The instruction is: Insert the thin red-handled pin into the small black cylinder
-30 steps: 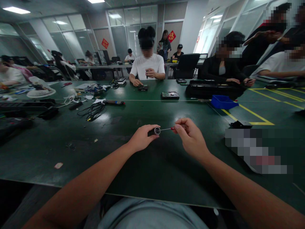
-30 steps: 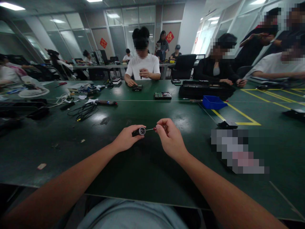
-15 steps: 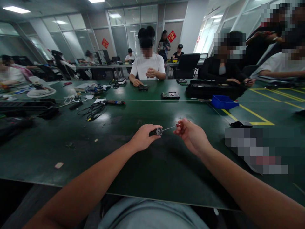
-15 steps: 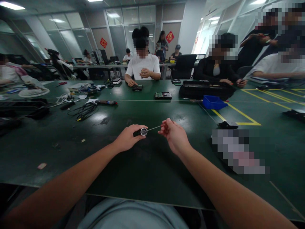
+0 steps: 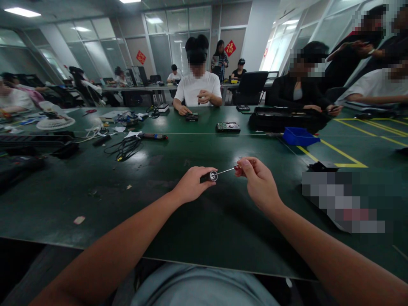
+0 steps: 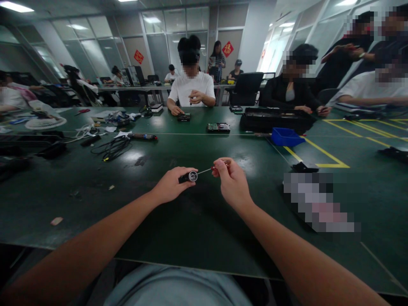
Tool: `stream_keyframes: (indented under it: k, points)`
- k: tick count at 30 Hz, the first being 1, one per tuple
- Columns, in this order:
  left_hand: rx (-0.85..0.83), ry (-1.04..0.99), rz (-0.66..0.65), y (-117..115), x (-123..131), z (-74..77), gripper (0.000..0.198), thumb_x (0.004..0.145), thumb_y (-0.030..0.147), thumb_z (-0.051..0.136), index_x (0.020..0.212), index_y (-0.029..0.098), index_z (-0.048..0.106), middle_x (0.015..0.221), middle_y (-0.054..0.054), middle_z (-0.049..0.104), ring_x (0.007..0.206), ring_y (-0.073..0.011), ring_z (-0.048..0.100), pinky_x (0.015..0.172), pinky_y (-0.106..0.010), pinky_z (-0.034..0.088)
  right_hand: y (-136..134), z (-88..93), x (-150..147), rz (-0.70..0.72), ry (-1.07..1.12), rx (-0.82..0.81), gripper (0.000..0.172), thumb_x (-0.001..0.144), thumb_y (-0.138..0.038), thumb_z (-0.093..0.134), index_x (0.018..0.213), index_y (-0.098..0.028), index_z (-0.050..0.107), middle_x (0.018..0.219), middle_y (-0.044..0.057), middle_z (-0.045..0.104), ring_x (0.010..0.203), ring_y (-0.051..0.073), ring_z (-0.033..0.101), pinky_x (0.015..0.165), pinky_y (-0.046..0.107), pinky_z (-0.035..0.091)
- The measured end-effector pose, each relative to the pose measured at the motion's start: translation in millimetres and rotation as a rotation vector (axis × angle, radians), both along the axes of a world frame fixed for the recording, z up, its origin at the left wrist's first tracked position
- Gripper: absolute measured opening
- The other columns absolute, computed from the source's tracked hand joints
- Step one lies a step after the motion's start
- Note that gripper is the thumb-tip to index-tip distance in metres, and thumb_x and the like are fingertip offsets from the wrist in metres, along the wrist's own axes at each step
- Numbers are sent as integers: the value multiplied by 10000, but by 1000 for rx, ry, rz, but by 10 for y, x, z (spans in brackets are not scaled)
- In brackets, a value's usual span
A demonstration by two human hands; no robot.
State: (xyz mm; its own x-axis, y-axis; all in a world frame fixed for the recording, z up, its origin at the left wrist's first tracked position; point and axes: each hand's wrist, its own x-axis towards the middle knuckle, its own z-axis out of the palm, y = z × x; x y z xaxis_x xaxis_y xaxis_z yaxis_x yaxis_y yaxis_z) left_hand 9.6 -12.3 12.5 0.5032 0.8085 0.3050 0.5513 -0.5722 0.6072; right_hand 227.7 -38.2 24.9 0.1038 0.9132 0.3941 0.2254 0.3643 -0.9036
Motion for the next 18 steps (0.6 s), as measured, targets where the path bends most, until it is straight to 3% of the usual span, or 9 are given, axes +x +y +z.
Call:
stream_keyframes:
  k: [7, 18]
  points:
    - [31, 38, 5, 12, -4, -27, 404, 888, 278, 698, 1287, 266, 636, 1177, -37, 696, 1083, -230, 614, 1002, -399, 440, -123, 48, -5, 14, -310, 134, 237, 1005, -422, 477, 1010, -221, 604, 844, 43, 707, 778, 206, 689, 720, 359, 505]
    - [18, 37, 9, 1, 10, -19, 397, 877, 274, 712, 1269, 261, 649, 1174, -38, 700, 1081, -233, 614, 994, -404, 439, -159, 134, 6, -3, -445, 176, 214, 978, -397, 514, 988, -226, 644, 821, 47, 729, 753, 217, 699, 674, 348, 494]
